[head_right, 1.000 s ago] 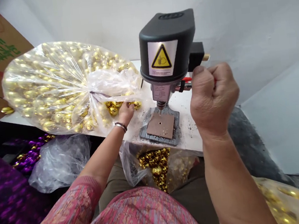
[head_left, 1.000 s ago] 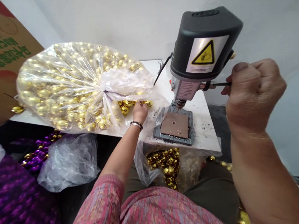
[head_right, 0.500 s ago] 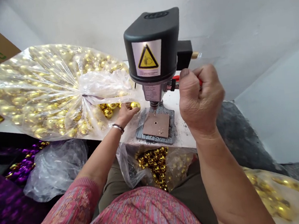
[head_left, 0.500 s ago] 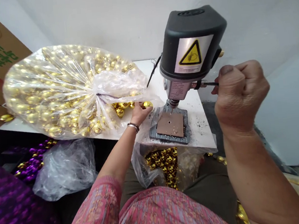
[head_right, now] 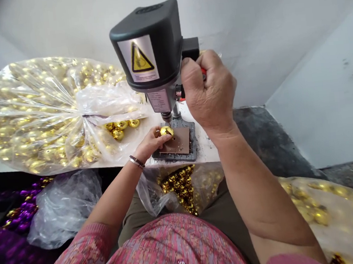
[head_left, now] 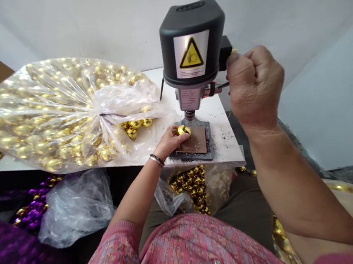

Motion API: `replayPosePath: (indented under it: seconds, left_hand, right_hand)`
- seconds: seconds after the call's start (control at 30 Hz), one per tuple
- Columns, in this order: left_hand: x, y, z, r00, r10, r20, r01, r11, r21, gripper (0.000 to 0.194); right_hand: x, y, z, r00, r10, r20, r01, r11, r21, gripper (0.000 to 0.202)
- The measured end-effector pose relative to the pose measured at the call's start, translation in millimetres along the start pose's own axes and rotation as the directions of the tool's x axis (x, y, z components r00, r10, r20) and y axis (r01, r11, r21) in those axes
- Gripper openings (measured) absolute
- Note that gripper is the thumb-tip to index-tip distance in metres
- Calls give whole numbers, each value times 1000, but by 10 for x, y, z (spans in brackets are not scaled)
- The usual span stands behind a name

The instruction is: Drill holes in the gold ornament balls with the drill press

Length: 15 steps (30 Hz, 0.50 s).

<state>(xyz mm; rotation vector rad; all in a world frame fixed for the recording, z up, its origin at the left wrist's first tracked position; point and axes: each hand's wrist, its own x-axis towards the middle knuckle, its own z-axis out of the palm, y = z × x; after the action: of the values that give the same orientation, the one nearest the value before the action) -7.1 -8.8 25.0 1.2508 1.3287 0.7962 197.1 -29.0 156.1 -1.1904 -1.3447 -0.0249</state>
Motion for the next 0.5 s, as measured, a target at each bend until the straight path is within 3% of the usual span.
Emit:
replayPosePath:
  seconds: [0.13,0.23,0.37,0.5]
  left_hand:
    - [19,-3,44,999,4,-36,0,994,109,50]
    - [19,-5,68,995,87,-58,-74,977,202,56]
    - [14,-22,140,981,193,-22,-171,913,370,68]
    - [6,-78,204,978,208,-9,-186,894,408,74]
  right_hand:
    - [0,-30,11,1000,7,-5,-7,1000,-7,48]
    - [-7,-49,14,999,33,7,-33,999,0,47]
    - [-20,-57,2,999,40,27,-41,999,13,48]
    - [-52,-50,-6,1000,23,13,-23,999,28,45]
